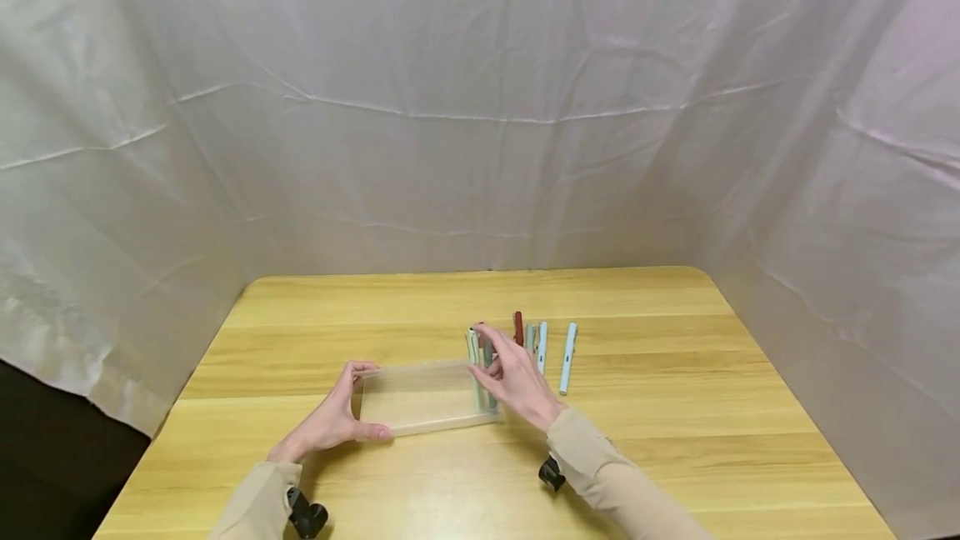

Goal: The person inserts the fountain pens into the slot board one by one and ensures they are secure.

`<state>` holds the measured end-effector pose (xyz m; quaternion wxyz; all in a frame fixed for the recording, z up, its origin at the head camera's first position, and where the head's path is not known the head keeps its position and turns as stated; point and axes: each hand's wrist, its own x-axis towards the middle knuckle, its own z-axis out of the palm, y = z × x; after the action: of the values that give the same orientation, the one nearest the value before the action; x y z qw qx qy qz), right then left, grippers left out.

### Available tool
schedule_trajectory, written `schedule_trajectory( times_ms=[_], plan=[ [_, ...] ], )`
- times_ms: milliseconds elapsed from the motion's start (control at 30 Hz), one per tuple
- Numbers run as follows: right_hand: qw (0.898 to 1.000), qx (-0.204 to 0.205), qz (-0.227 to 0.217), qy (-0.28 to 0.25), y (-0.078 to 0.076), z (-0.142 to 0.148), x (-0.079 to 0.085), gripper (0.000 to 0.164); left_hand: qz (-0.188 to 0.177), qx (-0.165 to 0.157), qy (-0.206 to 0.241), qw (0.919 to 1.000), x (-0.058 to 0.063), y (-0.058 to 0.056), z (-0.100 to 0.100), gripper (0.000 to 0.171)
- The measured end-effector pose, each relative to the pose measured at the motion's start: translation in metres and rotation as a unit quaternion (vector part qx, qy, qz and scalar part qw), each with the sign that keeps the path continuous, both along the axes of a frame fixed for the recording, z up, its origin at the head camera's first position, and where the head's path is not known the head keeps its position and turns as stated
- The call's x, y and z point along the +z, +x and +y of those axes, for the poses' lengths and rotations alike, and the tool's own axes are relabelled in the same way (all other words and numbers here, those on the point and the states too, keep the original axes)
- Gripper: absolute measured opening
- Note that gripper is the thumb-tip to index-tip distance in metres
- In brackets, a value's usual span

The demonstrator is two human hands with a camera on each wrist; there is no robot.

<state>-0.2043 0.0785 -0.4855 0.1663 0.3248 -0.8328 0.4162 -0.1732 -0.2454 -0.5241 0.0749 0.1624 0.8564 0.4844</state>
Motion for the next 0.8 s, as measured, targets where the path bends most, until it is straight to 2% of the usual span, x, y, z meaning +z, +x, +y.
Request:
schedule_trajectory(
  times_ms=[267, 567, 800],
  plan=[
    [1.0, 0.006, 0.004, 0.009, 0.0018, 0.0045, -0.0009, 0.063, -0.015, 0.005, -0.001, 0.9999, -0.0005, 0.0011, 0.0009, 0.1],
    [1.0, 0.007, 0.001, 0.021, 0.0011, 0.0075, -0.0021, 0.062, 0.0, 0.003, 0.0, 1.0, -0.0001, -0.0012, 0.0005, 0.099],
    [0.999, 0.01, 0.022, 0.033, 0.0006, 0.0096, -0.0041, 0.062, 0.005, -0.001, 0.0, 1.0, 0.0013, 0.0009, 0.0006, 0.097]
  ],
)
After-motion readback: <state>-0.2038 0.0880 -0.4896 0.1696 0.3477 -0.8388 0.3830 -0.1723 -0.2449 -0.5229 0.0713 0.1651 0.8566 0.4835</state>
